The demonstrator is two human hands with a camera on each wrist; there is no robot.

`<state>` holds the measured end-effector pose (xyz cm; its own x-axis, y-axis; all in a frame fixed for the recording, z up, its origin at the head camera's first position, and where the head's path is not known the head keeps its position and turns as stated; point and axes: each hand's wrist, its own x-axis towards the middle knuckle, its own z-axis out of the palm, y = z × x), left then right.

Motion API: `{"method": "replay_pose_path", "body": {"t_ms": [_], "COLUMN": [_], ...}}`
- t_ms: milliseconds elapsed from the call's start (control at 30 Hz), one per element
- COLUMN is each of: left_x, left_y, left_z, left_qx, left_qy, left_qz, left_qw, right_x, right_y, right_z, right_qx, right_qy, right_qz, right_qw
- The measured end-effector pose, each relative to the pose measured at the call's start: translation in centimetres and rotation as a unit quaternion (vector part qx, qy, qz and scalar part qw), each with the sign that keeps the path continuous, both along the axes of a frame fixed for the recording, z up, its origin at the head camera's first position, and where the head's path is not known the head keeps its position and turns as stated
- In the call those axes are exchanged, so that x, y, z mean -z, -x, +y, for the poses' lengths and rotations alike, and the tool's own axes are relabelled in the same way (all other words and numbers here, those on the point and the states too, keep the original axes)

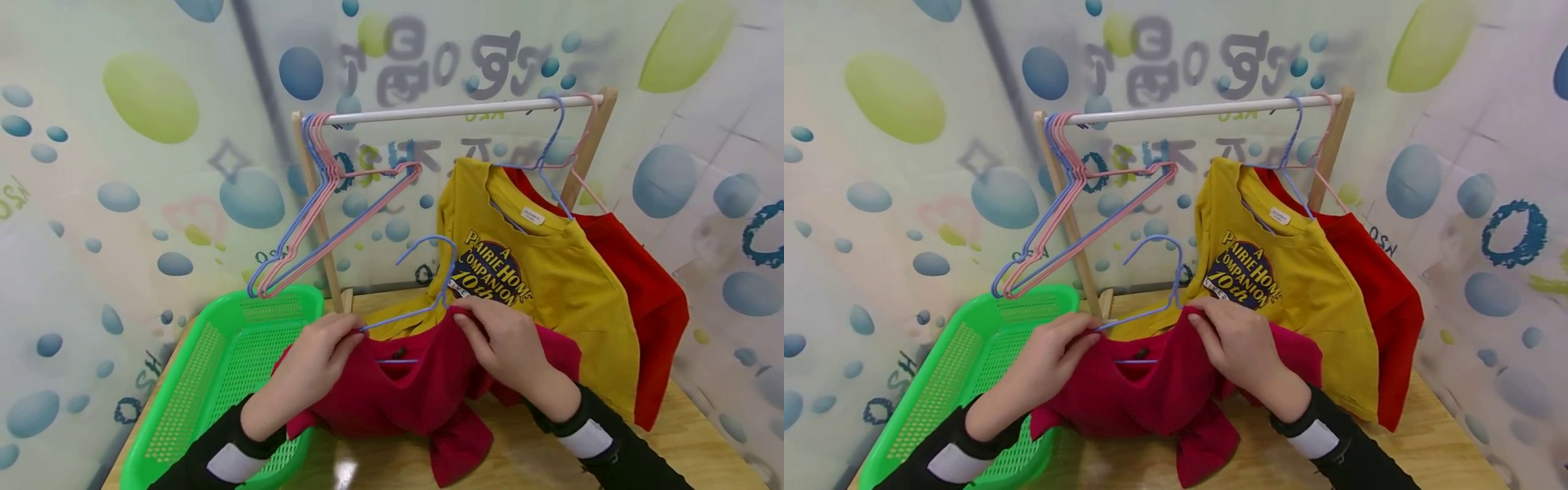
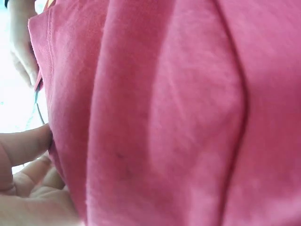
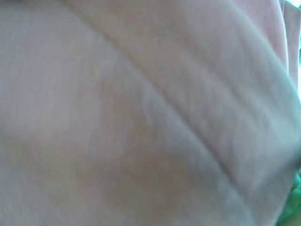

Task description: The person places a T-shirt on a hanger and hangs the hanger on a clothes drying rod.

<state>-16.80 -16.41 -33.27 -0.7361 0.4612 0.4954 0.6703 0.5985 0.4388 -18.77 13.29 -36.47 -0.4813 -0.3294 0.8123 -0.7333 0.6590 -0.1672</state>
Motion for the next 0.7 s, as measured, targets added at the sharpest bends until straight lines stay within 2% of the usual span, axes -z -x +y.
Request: {"method": "replay_pose_path", "body": {"t_ms": [267,367,700], "left_x": [0.1,0.0,-0.5], "left_y": [0.0,0.1,0.2], "left_z": [-0.9,-1.4,-2.8], "left_qx": [-0.044,-0.059,-0.076], "left_qy": [-0.032,-0.037,-0.069], "left_qz": [-0.046,-0.062,-0.128], "left_qw": [0.9975,0.9956,0.9864], "right_x": [0.5,0.8,2.3], "right_y": [-0.2,-0.2,-0.4], "right_z": [2.4,3.3,6.3], "right_qx": [0.034,0.048,0.093], "right_qy": [-0.029,-0.031,0.003], "right_qz": [-0.040,-0.043,-0.071], "right_qw": [0.9982,0.9975,0.9931]}}
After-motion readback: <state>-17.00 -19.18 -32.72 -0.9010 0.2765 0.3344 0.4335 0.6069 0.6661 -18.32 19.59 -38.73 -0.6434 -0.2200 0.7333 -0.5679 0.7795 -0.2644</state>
